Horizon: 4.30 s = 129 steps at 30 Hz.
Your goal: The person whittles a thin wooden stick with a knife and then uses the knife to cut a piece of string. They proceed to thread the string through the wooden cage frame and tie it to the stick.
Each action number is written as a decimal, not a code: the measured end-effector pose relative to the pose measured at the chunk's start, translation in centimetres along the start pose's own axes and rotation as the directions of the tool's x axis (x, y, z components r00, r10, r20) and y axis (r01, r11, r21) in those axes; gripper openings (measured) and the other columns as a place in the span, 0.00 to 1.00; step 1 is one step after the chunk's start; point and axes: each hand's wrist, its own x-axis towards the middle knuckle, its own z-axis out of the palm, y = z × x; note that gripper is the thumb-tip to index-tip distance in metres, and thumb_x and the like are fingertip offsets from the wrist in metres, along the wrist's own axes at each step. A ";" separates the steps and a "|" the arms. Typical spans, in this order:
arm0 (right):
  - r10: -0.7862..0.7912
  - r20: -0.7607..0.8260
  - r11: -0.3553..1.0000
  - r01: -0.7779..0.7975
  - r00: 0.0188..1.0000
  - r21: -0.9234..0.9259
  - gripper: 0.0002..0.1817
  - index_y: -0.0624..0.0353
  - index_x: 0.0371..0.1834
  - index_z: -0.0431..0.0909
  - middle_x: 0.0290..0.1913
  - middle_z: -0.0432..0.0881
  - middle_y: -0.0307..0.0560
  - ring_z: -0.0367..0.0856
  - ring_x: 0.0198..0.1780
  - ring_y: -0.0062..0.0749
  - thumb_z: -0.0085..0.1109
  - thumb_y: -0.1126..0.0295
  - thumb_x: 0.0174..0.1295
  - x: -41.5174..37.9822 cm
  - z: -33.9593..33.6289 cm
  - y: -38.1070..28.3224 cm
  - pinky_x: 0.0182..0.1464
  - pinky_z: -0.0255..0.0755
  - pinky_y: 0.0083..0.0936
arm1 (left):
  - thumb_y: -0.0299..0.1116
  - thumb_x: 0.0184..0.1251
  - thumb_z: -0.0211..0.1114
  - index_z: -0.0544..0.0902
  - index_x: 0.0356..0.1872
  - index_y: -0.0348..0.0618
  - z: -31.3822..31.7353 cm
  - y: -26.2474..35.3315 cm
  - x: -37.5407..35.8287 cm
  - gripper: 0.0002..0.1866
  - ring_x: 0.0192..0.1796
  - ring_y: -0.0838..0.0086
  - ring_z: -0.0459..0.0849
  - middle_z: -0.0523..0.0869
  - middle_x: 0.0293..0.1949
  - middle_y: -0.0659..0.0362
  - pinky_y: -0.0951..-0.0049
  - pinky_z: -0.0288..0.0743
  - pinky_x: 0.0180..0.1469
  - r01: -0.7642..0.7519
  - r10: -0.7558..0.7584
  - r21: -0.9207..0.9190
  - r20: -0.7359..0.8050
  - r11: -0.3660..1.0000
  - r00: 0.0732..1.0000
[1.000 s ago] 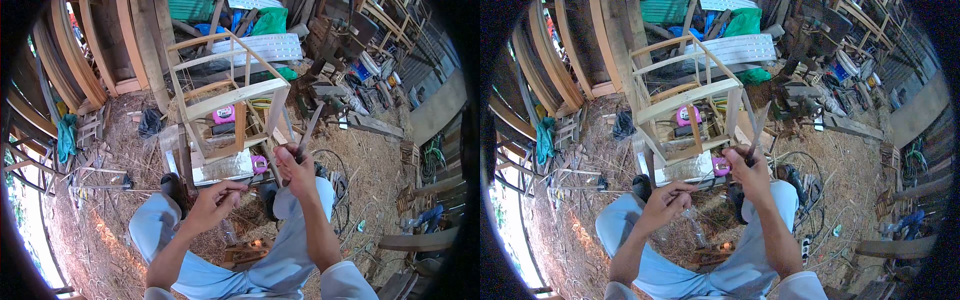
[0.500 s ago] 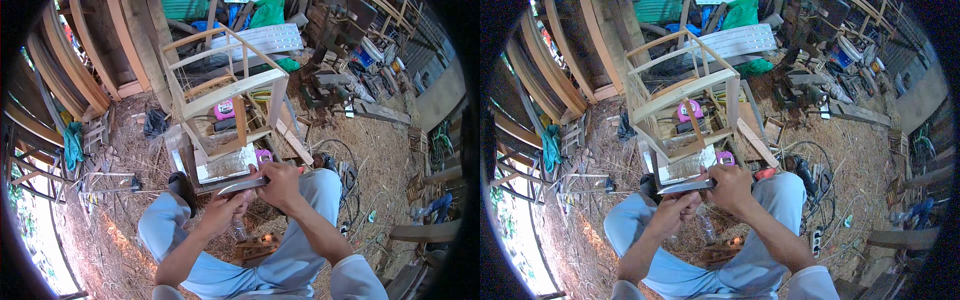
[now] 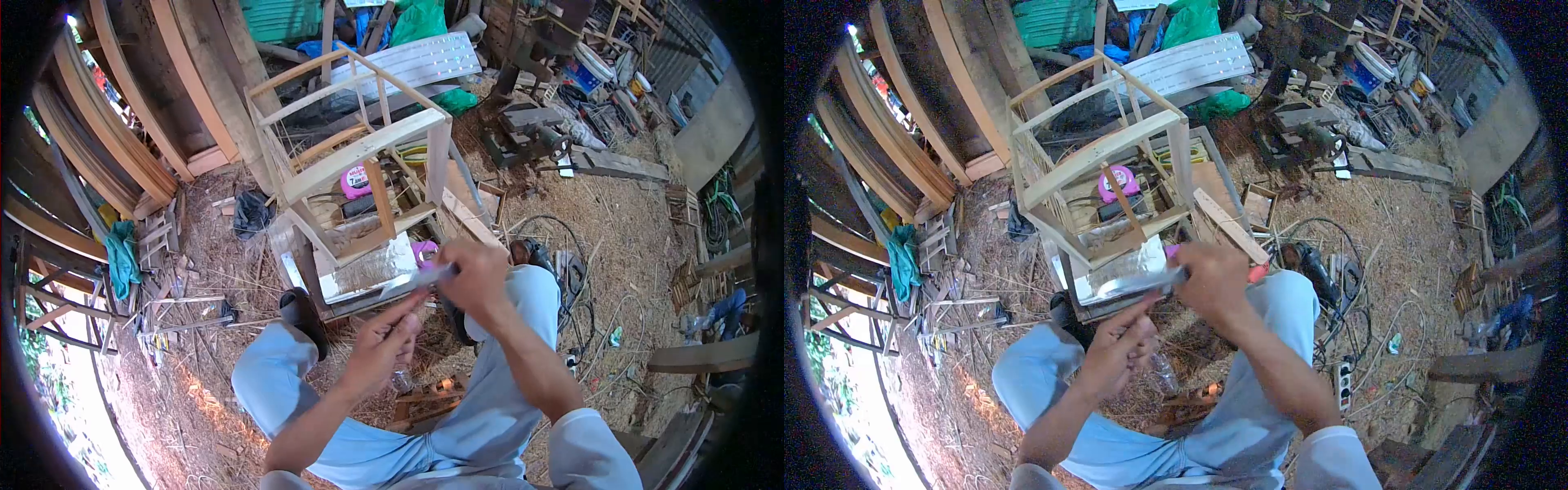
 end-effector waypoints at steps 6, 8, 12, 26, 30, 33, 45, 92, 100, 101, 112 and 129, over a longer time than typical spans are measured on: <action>-0.207 0.132 0.978 0.209 0.969 0.003 0.10 0.56 0.19 0.72 0.21 0.77 0.44 0.79 0.23 0.40 0.62 0.74 0.31 -1.7 1.5 -1.8 0.24 0.70 0.33 | 0.32 0.70 0.55 0.61 0.70 0.54 -0.2 0.6 -0.4 0.27 0.24 0.88 0.56 0.63 0.29 0.70 0.87 0.52 0.24 -0.025 0.024 -0.087 -0.022 0.996 0.999; -0.192 0.141 0.980 0.197 0.971 -0.023 0.09 0.56 0.20 0.72 0.21 0.76 0.44 0.79 0.23 0.40 0.61 0.74 0.32 -1.8 1.7 -1.7 0.24 0.70 0.33 | 0.33 0.71 0.55 0.61 0.70 0.54 -0.4 0.3 -0.2 0.27 0.25 0.87 0.55 0.63 0.29 0.70 0.87 0.51 0.24 -0.058 0.057 -0.076 -0.015 0.995 0.998; -0.170 0.141 0.982 0.179 0.975 -0.057 0.07 0.57 0.20 0.72 0.20 0.75 0.44 0.79 0.24 0.41 0.58 0.75 0.34 -1.6 1.6 -1.5 0.24 0.70 0.34 | 0.33 0.70 0.55 0.60 0.70 0.50 -0.1 0.7 -0.4 0.28 0.24 0.87 0.55 0.62 0.27 0.70 0.86 0.49 0.23 -0.027 0.021 -0.157 -0.038 0.987 0.999; -0.103 0.022 0.982 0.105 0.994 -0.154 0.05 0.52 0.17 0.73 0.19 0.76 0.42 0.79 0.22 0.37 0.61 0.72 0.39 -0.5 1.1 0.0 0.22 0.69 0.34 | 0.35 0.69 0.55 0.60 0.70 0.50 -0.2 1.5 -0.6 0.29 0.20 0.87 0.54 0.58 0.24 0.70 0.86 0.46 0.19 -0.002 0.004 -0.198 0.006 0.980 1.000; -0.023 -0.019 0.981 0.019 1.000 -0.191 0.08 0.51 0.18 0.75 0.20 0.77 0.40 0.78 0.22 0.36 0.63 0.75 0.33 0.2 0.4 0.6 0.23 0.67 0.31 | 0.35 0.70 0.55 0.58 0.70 0.49 -0.2 1.6 -0.9 0.29 0.18 0.87 0.55 0.59 0.23 0.68 0.87 0.48 0.17 -0.023 0.035 -0.179 0.064 0.984 0.997; -0.045 0.030 0.981 0.049 0.999 -0.190 0.07 0.50 0.20 0.77 0.21 0.78 0.41 0.80 0.25 0.39 0.64 0.72 0.35 -0.5 1.4 0.7 0.25 0.70 0.34 | 0.35 0.70 0.54 0.59 0.68 0.46 0.1 2.0 -0.8 0.27 0.17 0.86 0.59 0.62 0.23 0.66 0.86 0.56 0.14 -0.058 0.066 -0.111 0.070 0.992 0.995; -0.134 0.140 0.978 0.154 0.981 -0.138 0.04 0.51 0.19 0.75 0.22 0.78 0.41 0.80 0.24 0.37 0.61 0.72 0.39 -0.9 2.6 -0.7 0.24 0.72 0.33 | 0.32 0.72 0.52 0.60 0.69 0.52 -1.2 1.9 0.2 0.25 0.18 0.87 0.62 0.70 0.31 0.61 0.89 0.53 0.15 -0.191 0.191 -0.043 -0.012 0.981 0.982; -0.050 -0.055 0.977 0.037 0.997 -0.210 0.07 0.53 0.15 0.72 0.18 0.75 0.42 0.77 0.22 0.38 0.61 0.75 0.35 0.8 1.4 1.0 0.22 0.66 0.32 | 0.35 0.68 0.57 0.60 0.69 0.51 -0.6 0.9 -0.4 0.29 0.14 0.89 0.55 0.68 0.27 0.64 0.88 0.53 0.15 -0.129 0.131 -0.044 0.061 0.991 0.989; 0.091 -0.038 0.971 -0.097 0.995 -0.219 0.03 0.53 0.17 0.76 0.19 0.77 0.44 0.78 0.24 0.43 0.61 0.73 0.36 1.3 1.3 2.0 0.26 0.68 0.36 | 0.35 0.67 0.59 0.61 0.69 0.51 -1.1 0.8 -0.6 0.30 0.15 0.89 0.55 0.67 0.25 0.65 0.88 0.51 0.14 -0.118 0.121 -0.063 0.046 0.991 0.992; 0.089 -0.040 0.970 -0.095 0.995 -0.221 0.03 0.53 0.17 0.76 0.19 0.77 0.44 0.78 0.24 0.43 0.61 0.73 0.36 1.4 1.2 2.0 0.26 0.68 0.36 | 0.35 0.67 0.59 0.61 0.69 0.51 -1.2 0.9 -0.7 0.30 0.15 0.89 0.55 0.67 0.25 0.65 0.88 0.51 0.14 -0.120 0.123 -0.063 0.049 0.991 0.991; 0.602 0.388 0.387 -0.680 0.698 0.623 0.12 0.62 0.38 0.80 0.26 0.79 0.41 0.65 0.13 0.21 0.58 0.64 0.59 2.3 -0.1 4.4 0.17 0.55 0.20 | 0.34 0.67 0.58 0.63 0.67 0.42 -2.2 0.1 -1.6 0.28 0.14 0.86 0.57 0.66 0.25 0.66 0.86 0.52 0.15 -0.114 0.124 -0.117 0.083 0.987 0.989; 0.170 0.617 0.237 -0.640 0.768 0.731 0.10 0.58 0.31 0.77 0.21 0.72 0.30 0.58 0.18 0.08 0.64 0.63 0.59 1.6 -1.1 -1.0 0.19 0.47 0.12 | 0.33 0.69 0.56 0.65 0.65 0.41 -1.2 1.6 -0.3 0.24 0.15 0.88 0.60 0.72 0.30 0.61 0.87 0.54 0.15 -0.127 0.128 -0.042 0.021 0.991 0.992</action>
